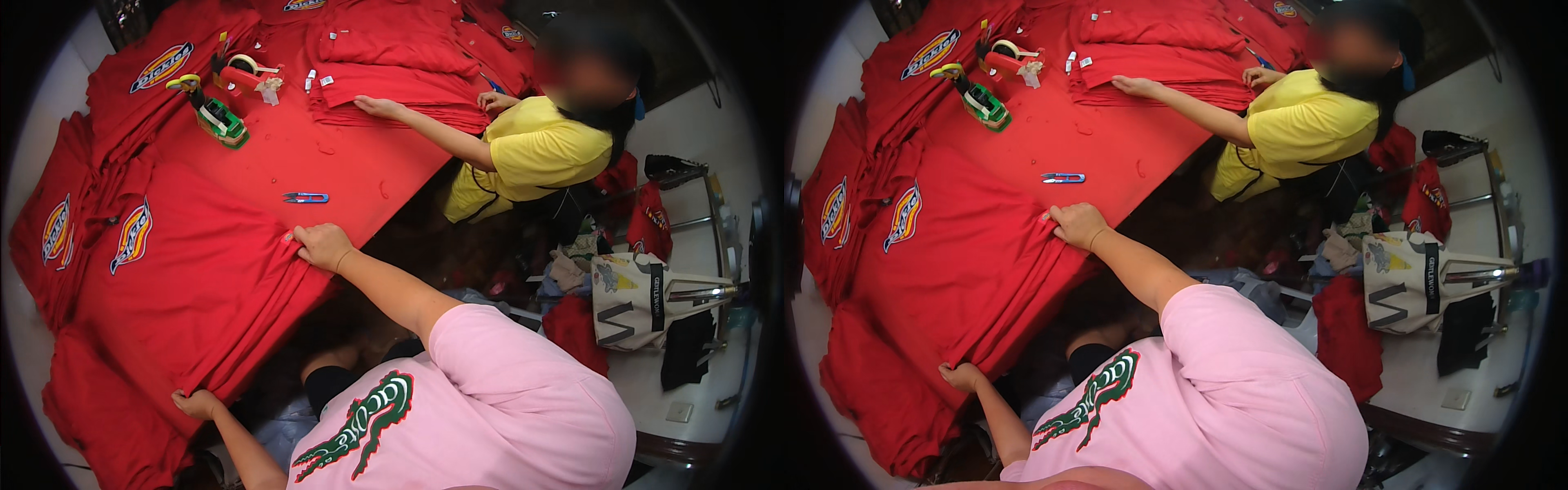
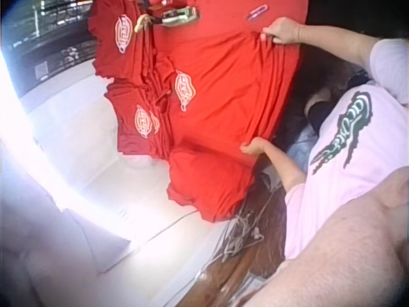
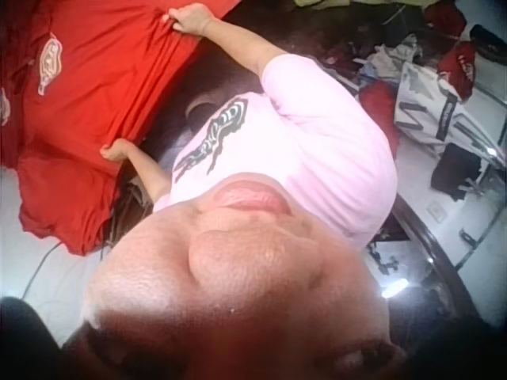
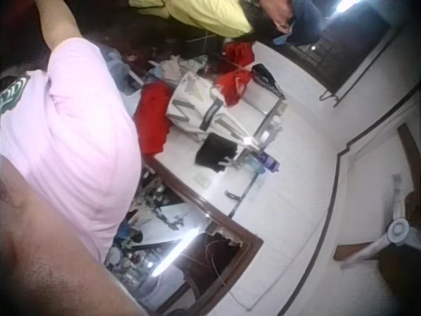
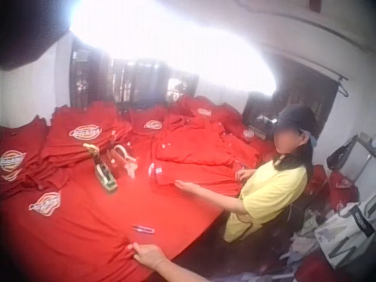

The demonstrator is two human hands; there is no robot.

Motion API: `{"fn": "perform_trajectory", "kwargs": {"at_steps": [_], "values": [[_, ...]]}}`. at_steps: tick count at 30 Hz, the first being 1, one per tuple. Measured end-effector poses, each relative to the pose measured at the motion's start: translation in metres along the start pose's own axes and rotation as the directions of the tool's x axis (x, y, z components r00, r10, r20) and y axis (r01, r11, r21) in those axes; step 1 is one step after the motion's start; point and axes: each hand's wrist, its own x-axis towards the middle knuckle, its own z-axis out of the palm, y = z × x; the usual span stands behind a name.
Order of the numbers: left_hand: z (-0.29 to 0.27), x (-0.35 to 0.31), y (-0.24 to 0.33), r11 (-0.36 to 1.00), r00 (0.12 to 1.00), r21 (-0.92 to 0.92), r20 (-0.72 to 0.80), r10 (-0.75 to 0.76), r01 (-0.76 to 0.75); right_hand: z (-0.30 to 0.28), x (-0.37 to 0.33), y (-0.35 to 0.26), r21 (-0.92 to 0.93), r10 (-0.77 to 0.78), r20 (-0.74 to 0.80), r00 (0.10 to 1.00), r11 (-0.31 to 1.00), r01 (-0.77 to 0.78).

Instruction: The person processes a stack of red t-shirts by using a small tool to remove tags or threads, then folds each shirt and adds it to another stack on a table.

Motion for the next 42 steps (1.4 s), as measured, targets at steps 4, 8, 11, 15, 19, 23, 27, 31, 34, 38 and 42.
{"fn": "perform_trajectory", "kwargs": {"at_steps": [4,8,11,15,19,23,27,31,34,38,42], "values": [[0.004,0.002,-0.013,0.998,1.0,0.057,0.019,0.0,-0.001,0.003,-0.001,0.003,-0.007,-0.007,-0.006,1.0,1.0,0.006],[0.003,0.002,-0.014,0.996,1.0,0.084,0.011,-0.01,0.009,0.005,0.002,0.0,0.011,0.007,-0.004,1.0,1.0,-0.007],[0.003,0.002,-0.011,0.997,1.0,0.076,0.008,-0.02,0.02,0.007,0.002,0.001,-0.016,0.007,-0.031,1.0,1.0,-0.008],[0.006,0.004,-0.015,0.998,1.0,0.059,0.005,0.004,-0.005,0.006,0.001,0.001,-0.001,-0.012,-0.062,0.998,1.0,0.012],[0.008,0.004,-0.021,1.0,1.0,0.023,0.001,0.011,-0.011,0.006,0.001,0.0,0.007,-0.013,-0.065,0.998,1.0,0.014],[0.009,0.004,-0.022,0.999,1.0,0.025,-0.002,0.023,-0.023,0.005,0.001,0.001,0.006,0.007,-0.041,0.999,1.0,-0.007],[0.004,0.001,-0.018,0.999,1.0,0.036,-0.004,0.016,-0.015,0.006,0.001,0.001,0.008,0.004,-0.044,0.999,1.0,-0.004],[0.007,0.0,-0.02,0.998,0.998,-0.01,-0.015,0.066,-0.066,0.007,-0.001,0.003,0.002,0.015,-0.031,0.999,1.0,-0.015],[0.008,0.001,-0.03,0.997,0.997,0.012,-0.02,0.078,-0.077,0.004,0.002,-0.003,0.018,0.041,0.005,0.999,0.999,-0.042],[0.006,0.0,-0.019,0.998,0.998,-0.043,-0.034,0.045,-0.046,0.003,0.003,-0.005,-0.041,0.058,0.027,0.998,0.998,-0.057],[0.006,0.0,-0.019,0.998,0.999,-0.047,-0.023,0.029,-0.03,0.005,0.005,-0.006,-0.071,0.069,0.053,0.996,0.995,-0.065]]}}
